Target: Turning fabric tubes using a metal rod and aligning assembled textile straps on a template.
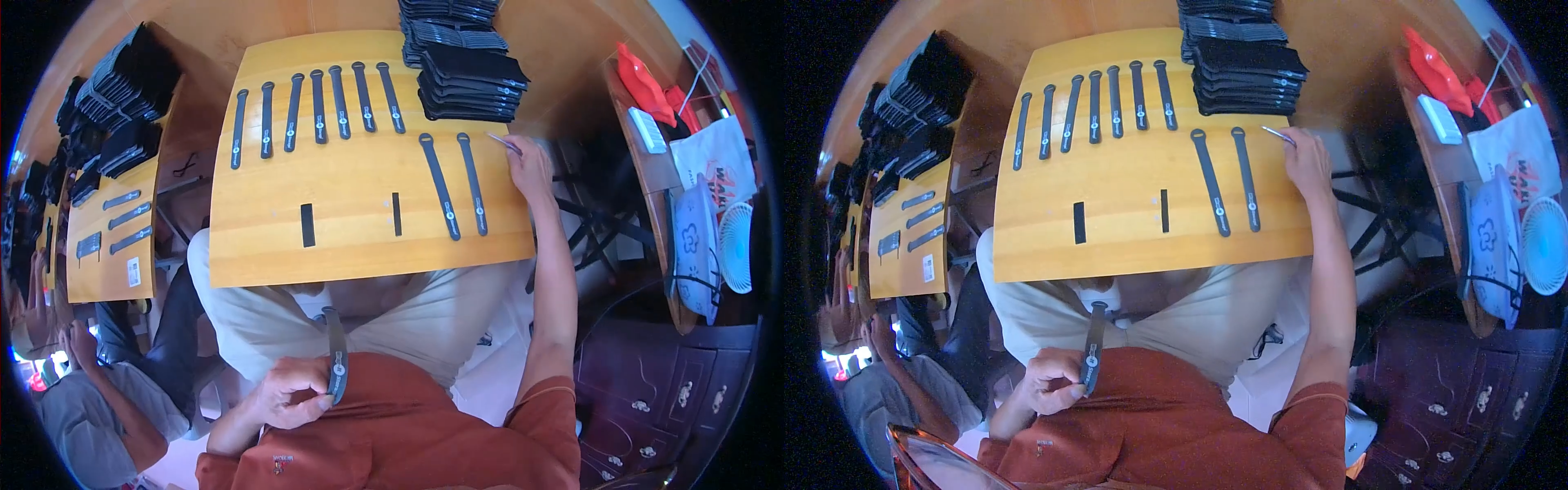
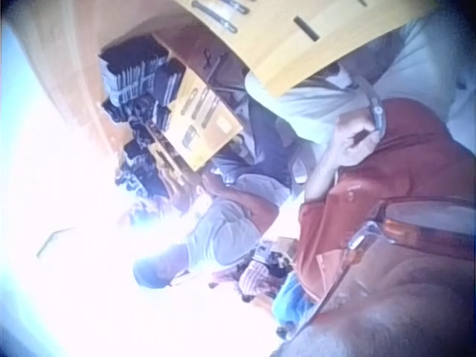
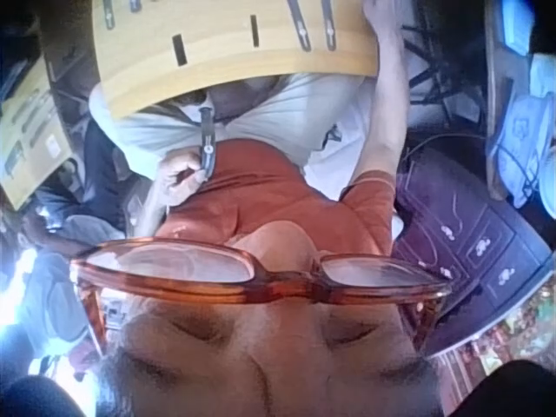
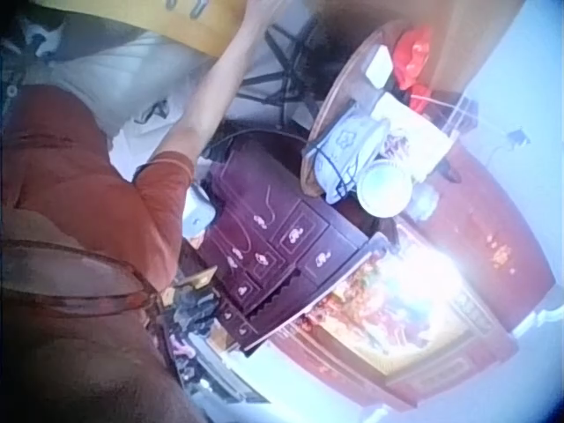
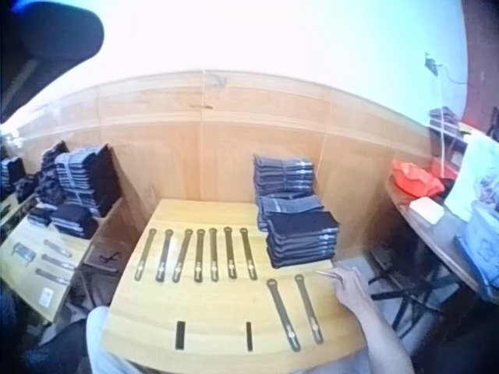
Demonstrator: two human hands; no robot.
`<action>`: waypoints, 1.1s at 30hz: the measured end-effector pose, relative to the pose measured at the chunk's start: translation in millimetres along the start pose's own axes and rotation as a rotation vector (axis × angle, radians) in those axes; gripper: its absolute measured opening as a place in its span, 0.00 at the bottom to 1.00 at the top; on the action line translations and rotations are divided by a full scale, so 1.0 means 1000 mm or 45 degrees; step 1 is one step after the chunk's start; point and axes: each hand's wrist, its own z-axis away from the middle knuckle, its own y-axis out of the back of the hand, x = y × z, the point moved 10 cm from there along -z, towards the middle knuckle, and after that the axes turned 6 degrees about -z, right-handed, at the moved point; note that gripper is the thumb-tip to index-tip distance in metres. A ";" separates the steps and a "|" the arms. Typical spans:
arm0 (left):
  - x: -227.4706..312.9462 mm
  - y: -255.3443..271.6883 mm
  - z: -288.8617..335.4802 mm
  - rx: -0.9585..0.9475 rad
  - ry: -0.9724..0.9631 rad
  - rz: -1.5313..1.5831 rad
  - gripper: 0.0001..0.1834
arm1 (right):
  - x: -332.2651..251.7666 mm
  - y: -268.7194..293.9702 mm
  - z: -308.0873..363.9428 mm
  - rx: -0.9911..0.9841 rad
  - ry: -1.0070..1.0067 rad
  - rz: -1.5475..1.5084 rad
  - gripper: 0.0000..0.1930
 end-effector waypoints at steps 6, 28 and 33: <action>-0.009 0.000 -0.001 0.041 0.003 0.022 0.07 | 0.007 -0.044 -0.030 -0.158 0.067 -0.007 0.16; -0.018 0.038 -0.027 0.477 0.021 -0.635 0.19 | -0.279 -0.016 0.180 -0.538 0.223 -1.600 0.11; -0.057 0.031 -0.018 0.169 0.306 -0.508 0.16 | -0.256 -0.030 0.186 -0.447 -0.406 -2.196 0.10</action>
